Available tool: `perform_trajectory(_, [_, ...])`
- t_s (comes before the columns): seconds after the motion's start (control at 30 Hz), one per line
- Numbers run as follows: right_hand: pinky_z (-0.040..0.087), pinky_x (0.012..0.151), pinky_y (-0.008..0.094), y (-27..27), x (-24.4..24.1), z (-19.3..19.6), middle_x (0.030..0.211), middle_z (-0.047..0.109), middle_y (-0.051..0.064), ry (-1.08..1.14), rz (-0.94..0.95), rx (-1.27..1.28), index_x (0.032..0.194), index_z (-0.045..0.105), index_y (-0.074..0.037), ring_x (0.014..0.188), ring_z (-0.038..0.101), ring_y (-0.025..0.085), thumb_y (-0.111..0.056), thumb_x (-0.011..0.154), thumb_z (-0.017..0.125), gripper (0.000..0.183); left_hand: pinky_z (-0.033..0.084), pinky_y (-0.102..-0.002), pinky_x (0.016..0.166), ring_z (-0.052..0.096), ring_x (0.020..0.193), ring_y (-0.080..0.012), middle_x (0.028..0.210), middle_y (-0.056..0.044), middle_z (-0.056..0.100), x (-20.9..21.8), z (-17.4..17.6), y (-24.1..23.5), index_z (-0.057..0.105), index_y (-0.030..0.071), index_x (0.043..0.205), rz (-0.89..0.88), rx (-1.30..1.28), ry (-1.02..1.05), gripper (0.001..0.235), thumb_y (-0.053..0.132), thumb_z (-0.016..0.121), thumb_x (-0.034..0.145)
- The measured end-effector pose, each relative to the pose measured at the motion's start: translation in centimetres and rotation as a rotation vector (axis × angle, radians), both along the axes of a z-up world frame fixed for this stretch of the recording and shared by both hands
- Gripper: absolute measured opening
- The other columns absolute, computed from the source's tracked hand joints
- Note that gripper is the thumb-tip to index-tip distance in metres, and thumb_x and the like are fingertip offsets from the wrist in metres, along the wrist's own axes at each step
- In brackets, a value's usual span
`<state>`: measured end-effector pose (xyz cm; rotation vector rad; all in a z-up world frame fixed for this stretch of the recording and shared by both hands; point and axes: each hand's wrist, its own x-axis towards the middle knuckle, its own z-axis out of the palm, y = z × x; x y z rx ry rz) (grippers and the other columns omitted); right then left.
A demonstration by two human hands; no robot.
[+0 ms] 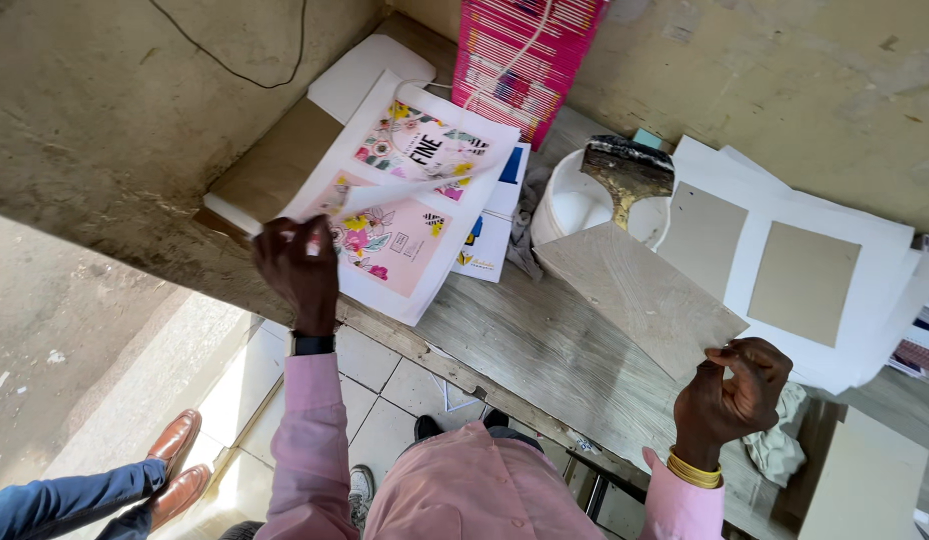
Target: The person applies adhesive to a piece of cardboard using a brush, dipping it into a bucket of glue and spreading it across the surface. Afterward, the person places a printed cover sheet over the cardboard, aligning it by hand.
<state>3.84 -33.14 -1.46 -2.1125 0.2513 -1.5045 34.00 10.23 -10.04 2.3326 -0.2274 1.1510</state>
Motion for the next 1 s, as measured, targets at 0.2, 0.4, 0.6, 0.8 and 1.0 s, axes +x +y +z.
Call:
perform_trajectory(0.2, [0.053, 0.085, 0.046, -1.1, -1.7, 0.9, 0.105, 0.053, 0.02, -0.052, -0.039, -0.035, 0.096, 0.066, 0.006, 0.099, 0.062, 0.037, 0.041, 0.078, 0.05, 0.043, 0.051, -0.044, 0.073, 0.069, 0.078, -0.0285, 0.104, -0.008, 0.083, -1.2, 3.8, 1.6, 0.085, 0.009, 0.118, 0.073, -0.237, -0.21, 0.019, -0.002, 0.074, 0.106])
perform_trajectory(0.4, [0.049, 0.083, 0.048, -2.6, -4.3, 2.0, 0.104, 0.052, 0.023, -0.095, -0.079, -0.051, 0.09, 0.059, 0.008, 0.096, 0.059, 0.04, 0.045, 0.081, 0.047, 0.039, 0.051, -0.049, 0.093, 0.063, 0.097, -0.0358, 0.103, -0.017, 0.067, -5.2, 12.2, 2.1, 0.071, -0.005, 0.107, 0.023, -0.487, -0.488, 0.018, 0.006, 0.058, 0.113])
perform_trajectory(0.6, [0.053, 0.088, 0.053, -6.5, -8.6, 3.4, 0.104, 0.048, 0.026, -0.143, -0.125, -0.067, 0.089, 0.058, 0.014, 0.099, 0.056, 0.042, 0.044, 0.084, 0.044, 0.034, 0.046, -0.059, 0.09, 0.058, 0.107, -0.0478, 0.116, -0.028, 0.059, -12.4, 20.4, 0.4, 0.062, -0.003, 0.114, 0.005, -0.116, -0.561, 0.019, -0.002, 0.078, 0.103])
perform_trajectory(0.8, [0.051, 0.089, 0.053, -13.2, -14.5, 3.6, 0.104, 0.047, 0.025, -0.226, -0.203, -0.061, 0.094, 0.058, 0.011, 0.099, 0.054, 0.041, 0.04, 0.08, 0.035, 0.04, 0.042, -0.067, 0.111, 0.056, 0.128, -0.0573, 0.134, -0.038, 0.057, -19.1, 21.0, -3.4, 0.067, -0.011, 0.105, -0.097, -0.032, -0.504, 0.02, -0.011, 0.087, 0.105])
perform_trajectory(1.0, [0.048, 0.094, 0.05, -20.8, -22.5, 3.5, 0.11, 0.045, 0.02, -0.269, -0.244, 0.011, 0.093, 0.058, 0.009, 0.099, 0.054, 0.036, 0.037, 0.09, 0.038, 0.034, 0.038, -0.055, 0.083, 0.05, 0.097, -0.043, 0.11, -0.027, 0.055, -25.2, 21.5, -12.3, 0.07, -0.01, 0.104, -0.308, -0.242, -0.647, 0.01, -0.009, 0.072, 0.114])
